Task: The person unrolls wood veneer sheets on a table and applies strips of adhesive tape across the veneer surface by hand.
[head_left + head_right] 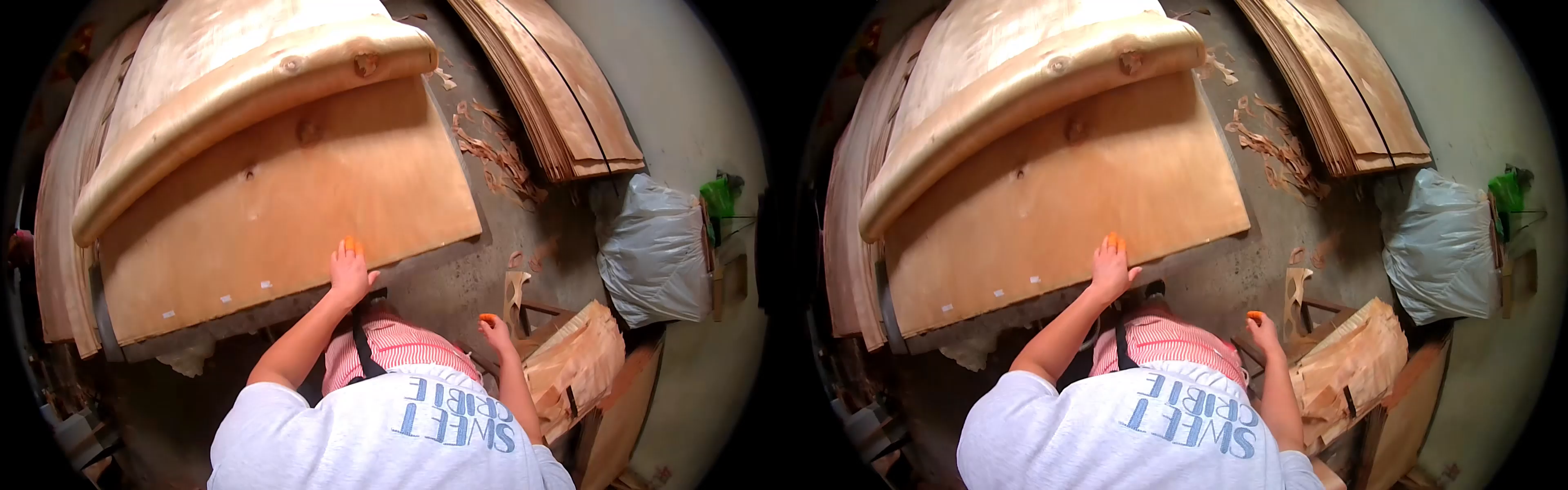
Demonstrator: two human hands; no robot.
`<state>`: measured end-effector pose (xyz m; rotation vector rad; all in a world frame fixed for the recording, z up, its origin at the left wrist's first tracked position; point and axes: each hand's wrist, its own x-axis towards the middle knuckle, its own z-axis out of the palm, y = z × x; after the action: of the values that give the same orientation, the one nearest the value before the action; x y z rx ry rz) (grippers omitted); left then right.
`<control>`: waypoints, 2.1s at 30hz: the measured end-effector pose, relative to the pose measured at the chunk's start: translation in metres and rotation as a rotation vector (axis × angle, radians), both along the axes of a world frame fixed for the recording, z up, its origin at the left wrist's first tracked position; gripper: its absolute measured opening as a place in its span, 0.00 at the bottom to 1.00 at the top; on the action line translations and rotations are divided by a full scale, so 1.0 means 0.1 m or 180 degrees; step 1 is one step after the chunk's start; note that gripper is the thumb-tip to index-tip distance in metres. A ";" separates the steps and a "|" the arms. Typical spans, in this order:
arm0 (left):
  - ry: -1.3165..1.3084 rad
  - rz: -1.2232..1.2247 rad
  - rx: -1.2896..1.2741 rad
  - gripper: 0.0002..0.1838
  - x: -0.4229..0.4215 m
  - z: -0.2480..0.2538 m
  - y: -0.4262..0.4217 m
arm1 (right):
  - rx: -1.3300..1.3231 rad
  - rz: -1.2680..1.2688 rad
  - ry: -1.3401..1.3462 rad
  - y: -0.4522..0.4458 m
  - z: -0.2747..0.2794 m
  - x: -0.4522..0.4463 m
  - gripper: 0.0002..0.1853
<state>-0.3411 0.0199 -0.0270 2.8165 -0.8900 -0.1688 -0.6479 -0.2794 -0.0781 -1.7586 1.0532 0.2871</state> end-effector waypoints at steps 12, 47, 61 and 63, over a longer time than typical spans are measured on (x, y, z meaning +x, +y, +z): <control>0.1036 -0.0581 -0.1186 0.20 0.68 0.43 -0.52 | -0.0092 0.0379 -0.2555 -0.96 1.38 3.17 0.12; 0.1802 0.1404 -0.0932 0.21 -0.08 0.60 -1.60 | 0.2619 -0.0111 -0.2707 -2.69 2.56 7.43 0.07; 0.0284 0.1781 -0.0347 0.35 -0.55 -0.11 -1.26 | 0.1957 0.1260 -0.3405 -3.13 2.19 4.56 0.08; 0.0492 0.1812 -0.0329 0.38 -0.60 -0.13 -1.27 | 0.2229 0.1653 -0.2948 -3.06 2.16 4.34 0.07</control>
<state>-0.4007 -0.1068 -0.0402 2.7803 -0.0464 -0.2426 -0.2142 -0.5851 0.1382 -1.2361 -0.1818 0.1002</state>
